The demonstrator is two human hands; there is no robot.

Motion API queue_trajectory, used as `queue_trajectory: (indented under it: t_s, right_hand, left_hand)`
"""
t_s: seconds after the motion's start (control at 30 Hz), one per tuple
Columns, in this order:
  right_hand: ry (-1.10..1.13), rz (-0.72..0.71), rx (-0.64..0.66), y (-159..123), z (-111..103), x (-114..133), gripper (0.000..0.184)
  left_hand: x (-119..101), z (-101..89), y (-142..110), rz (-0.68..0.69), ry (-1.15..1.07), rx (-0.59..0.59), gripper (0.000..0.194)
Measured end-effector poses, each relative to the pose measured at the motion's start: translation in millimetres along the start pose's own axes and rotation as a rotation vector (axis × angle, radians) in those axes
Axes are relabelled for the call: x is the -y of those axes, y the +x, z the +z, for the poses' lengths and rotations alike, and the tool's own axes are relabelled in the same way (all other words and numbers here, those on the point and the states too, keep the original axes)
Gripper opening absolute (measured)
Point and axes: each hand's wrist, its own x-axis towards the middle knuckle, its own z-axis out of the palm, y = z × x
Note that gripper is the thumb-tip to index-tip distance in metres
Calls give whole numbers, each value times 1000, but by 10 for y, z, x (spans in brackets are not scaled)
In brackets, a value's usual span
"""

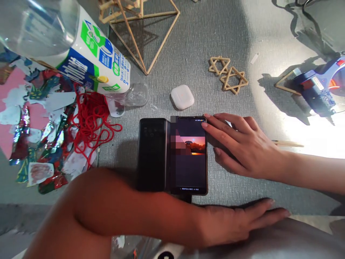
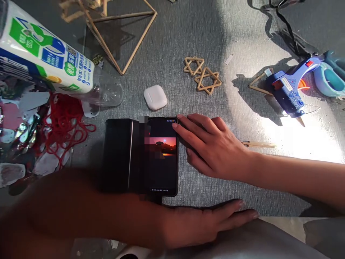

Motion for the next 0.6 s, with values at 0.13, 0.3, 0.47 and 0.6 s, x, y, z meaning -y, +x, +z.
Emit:
queue_trajectory:
  t_s: [0.13,0.3,0.47,0.6]
  right_hand:
    - [-5,-5,-6,-2,3,-6,64]
    - [-7,-11,-15,4,5,-7,62]
    - [2,3,-13,0,5,0,62]
    - [8,-1,-15,-4,9,-1,64]
  left_hand:
    - [60,93,28,-321,-676,-144,40]
    - [-99,173,-24,-841,-1569,-541,70]
    - [-122,102,-15,-853,-1715,-550,74]
    - [-81,66,-14,-830,-1670,-546,76]
